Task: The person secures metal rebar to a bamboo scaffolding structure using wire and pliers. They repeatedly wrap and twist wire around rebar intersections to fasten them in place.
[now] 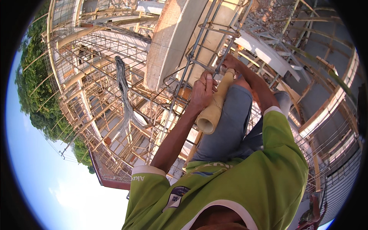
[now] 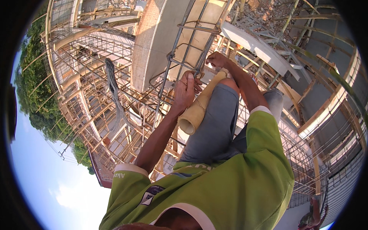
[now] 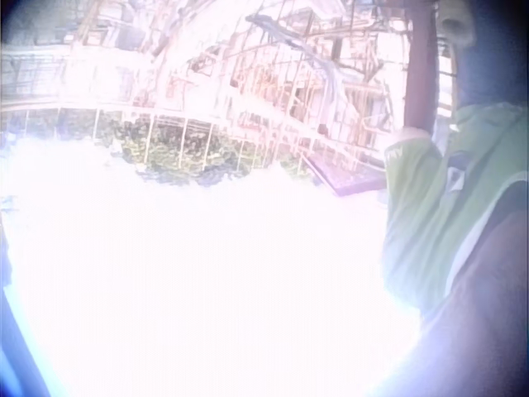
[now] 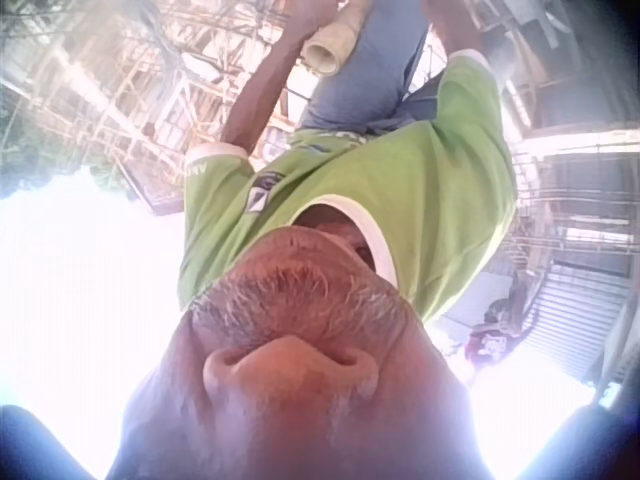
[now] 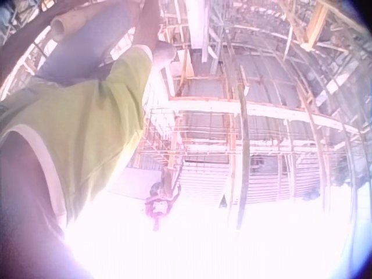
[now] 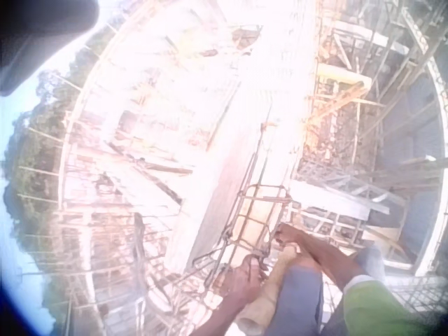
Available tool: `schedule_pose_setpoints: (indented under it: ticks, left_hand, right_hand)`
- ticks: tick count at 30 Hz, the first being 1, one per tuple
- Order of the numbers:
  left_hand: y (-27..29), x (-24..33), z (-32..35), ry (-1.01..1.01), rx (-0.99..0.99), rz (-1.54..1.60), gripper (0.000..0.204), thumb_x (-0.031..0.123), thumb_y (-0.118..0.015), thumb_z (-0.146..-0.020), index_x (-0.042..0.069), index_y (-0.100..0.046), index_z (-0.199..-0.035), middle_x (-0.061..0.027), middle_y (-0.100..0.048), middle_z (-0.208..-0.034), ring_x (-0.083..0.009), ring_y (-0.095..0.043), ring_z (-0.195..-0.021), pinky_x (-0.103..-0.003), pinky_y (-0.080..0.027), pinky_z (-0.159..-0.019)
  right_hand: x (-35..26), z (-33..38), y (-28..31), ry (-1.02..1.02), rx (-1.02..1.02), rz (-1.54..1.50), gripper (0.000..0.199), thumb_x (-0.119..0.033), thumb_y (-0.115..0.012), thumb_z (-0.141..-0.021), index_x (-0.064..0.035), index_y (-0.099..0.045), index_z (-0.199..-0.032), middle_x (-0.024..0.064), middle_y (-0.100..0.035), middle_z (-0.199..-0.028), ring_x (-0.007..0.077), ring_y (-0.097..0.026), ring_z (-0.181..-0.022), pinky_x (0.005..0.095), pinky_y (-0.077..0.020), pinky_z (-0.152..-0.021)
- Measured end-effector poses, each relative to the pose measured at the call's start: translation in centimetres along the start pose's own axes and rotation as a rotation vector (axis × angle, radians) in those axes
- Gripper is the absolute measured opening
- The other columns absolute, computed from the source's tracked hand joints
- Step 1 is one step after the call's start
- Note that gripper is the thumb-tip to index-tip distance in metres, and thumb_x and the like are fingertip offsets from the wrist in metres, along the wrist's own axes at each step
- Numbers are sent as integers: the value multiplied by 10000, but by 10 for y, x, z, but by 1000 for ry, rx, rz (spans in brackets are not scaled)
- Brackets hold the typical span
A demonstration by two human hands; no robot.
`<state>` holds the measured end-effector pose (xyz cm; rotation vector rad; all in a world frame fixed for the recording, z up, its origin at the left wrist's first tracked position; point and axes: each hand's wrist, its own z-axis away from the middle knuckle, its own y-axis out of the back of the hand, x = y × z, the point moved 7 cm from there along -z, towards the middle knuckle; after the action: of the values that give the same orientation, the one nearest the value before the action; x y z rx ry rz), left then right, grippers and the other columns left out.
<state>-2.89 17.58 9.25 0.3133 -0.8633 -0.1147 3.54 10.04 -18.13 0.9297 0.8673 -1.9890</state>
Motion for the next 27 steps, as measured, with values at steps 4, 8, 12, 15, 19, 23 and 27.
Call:
schedule_pose_setpoints:
  ticks: [4, 8, 12, 15, 19, 23, 27]
  left_hand:
    - [-1, -1, 0, -16, -13, -11, 447, 345, -306, -1052, -27, -489, -1221, -100, -641, -787, -129, -632, -633, -257, -516, -564]
    - [0, -6, -1, -21, -13, -2, 449, 348, -312, -1050, -31, -488, -1213, -104, -644, -775, -140, -643, -640, -267, -529, -568]
    - [-1, -6, -1, -22, -2, -16, 445, 346, -322, -1046, -37, -487, -1204, -104, -645, -759, -145, -649, -635, -271, -533, -562]
    - [2, -3, 1, -39, -6, -25, 439, 338, -326, -1045, -39, -488, -1201, -105, -646, -754, -145, -650, -628, -272, -533, -554]
    - [0, -5, 0, -35, -3, -6, 440, 334, -321, -1047, -43, -493, -1194, -105, -651, -760, -139, -650, -625, -271, -532, -549]
    - [1, 1, 1, -32, 7, 3, 444, 344, -320, -1048, -37, -502, -1188, -97, -652, -772, -131, -647, -628, -261, -524, -541]
    - [-1, 1, 0, -38, 14, 18, 449, 363, -322, -1049, -23, -508, -1183, -95, -653, -776, -130, -649, -636, -251, -515, -533]
  right_hand:
    - [8, 0, 1, -266, -183, -363, 235, -210, -630, -910, 13, -695, -941, -28, -451, -525, 49, -327, -434, 243, -263, -416]
    - [13, 22, -7, -327, -195, -707, 234, -174, -605, -935, 29, -657, -1038, -28, -487, -579, 36, -362, -461, 220, -296, -457]
    - [14, 28, -13, -254, -151, -863, 212, -148, -603, -938, 31, -649, -1042, 5, -559, -626, 40, -403, -473, 229, -337, -480]
    - [3, 25, -3, -153, -92, -430, 178, -168, -630, -916, -2, -692, -935, 61, -639, -691, 97, -537, -527, 269, -430, -528]
    - [-27, 12, 21, 230, 167, 616, 119, -180, -636, -842, -113, -728, -874, 89, -680, -774, 281, -652, -696, 400, -523, -649]
    - [-65, 32, 18, 415, 262, 925, 108, -170, -624, -786, -95, -702, -789, 142, -667, -785, 339, -658, -771, 447, -521, -668]
    - [-45, 21, 18, 330, 310, 924, 134, -136, -603, -777, -24, -644, -714, 197, -655, -822, 391, -641, -797, 464, -515, -704]
